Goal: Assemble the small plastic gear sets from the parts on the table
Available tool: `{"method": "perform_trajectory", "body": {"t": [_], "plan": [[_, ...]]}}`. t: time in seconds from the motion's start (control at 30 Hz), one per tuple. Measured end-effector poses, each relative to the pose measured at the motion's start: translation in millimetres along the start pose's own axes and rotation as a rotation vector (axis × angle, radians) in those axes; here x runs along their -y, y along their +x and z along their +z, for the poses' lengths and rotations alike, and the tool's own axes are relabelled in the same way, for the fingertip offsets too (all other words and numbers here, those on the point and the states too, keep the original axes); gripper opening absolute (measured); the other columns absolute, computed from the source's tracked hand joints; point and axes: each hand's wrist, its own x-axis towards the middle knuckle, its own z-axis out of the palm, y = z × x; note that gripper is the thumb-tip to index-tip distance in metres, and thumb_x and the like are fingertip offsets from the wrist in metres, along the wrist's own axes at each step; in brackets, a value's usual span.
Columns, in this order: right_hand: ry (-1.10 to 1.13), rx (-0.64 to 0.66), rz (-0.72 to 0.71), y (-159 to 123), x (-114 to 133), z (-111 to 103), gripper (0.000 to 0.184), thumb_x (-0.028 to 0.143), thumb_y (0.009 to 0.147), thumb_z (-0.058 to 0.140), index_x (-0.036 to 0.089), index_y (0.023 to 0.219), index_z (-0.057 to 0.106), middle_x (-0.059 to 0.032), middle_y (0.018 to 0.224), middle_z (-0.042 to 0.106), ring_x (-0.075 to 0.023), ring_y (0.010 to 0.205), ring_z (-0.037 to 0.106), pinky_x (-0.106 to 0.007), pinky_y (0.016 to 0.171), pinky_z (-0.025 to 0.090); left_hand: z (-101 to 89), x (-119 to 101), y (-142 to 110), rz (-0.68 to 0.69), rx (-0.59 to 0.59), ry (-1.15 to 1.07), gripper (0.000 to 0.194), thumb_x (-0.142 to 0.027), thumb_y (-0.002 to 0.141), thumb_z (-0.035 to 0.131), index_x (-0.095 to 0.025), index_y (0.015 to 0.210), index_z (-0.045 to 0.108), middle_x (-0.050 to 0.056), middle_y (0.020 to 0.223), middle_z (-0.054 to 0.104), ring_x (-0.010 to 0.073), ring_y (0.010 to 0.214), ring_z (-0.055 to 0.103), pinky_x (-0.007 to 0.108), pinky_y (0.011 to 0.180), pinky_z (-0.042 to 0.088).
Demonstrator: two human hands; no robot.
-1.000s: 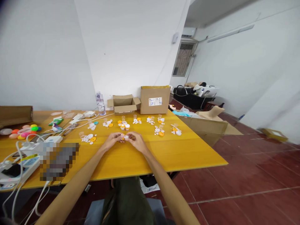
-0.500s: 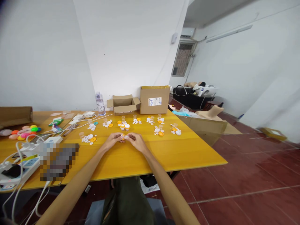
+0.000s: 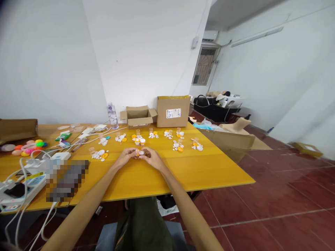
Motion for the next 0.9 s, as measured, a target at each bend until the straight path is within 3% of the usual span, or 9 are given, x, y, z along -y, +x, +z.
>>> {"method": "perform_trajectory", "body": {"t": [0.2,0.57,0.77,0.9], "plan": [[-0.014,0.025,-0.026,0.0,1.1,-0.1,0.023,0.04,0.081,0.069,0.022,0.095,0.067,-0.0018,0.087,0.072,-0.0198,0.081,0.067,-0.031,0.073,0.053,-0.5,0.7,1.3,-0.009,0.012,-0.002,0.039,-0.051,0.068,0.078,-0.015,0.083,0.075,0.005,0.073,0.075,0.0177,0.067,0.068,0.029,0.071,0.054],[-0.095,0.034,-0.028,-0.8,5.6,-1.3,0.029,0.048,0.087,0.06,0.021,0.088,0.071,-0.0037,0.084,0.074,-0.0213,0.077,0.065,-0.032,0.07,0.051,-1.0,0.2,0.0,-0.01,0.016,-0.005,0.037,-0.049,0.07,0.078,-0.015,0.082,0.074,0.006,0.073,0.075,0.0182,0.068,0.068,0.029,0.072,0.053],[-0.025,0.022,0.032,0.4,1.8,0.3,0.034,0.042,0.075,0.074,0.021,0.1,0.065,-0.0014,0.084,0.07,-0.0191,0.075,0.065,-0.031,0.07,0.052,-0.7,2.3,1.2,-0.005,-0.002,-0.004,0.036,-0.048,0.071,0.077,-0.014,0.083,0.075,0.005,0.076,0.075,0.0183,0.07,0.068,0.029,0.072,0.053],[0.017,0.017,0.017,0.3,2.4,0.8,0.029,0.04,0.075,0.073,0.022,0.093,0.061,-0.0004,0.085,0.069,-0.0178,0.076,0.065,-0.031,0.072,0.052,-0.6,2.3,0.9,-0.002,0.002,0.001,0.034,-0.047,0.072,0.076,-0.015,0.083,0.075,0.005,0.077,0.075,0.0186,0.072,0.069,0.029,0.072,0.053]]}}
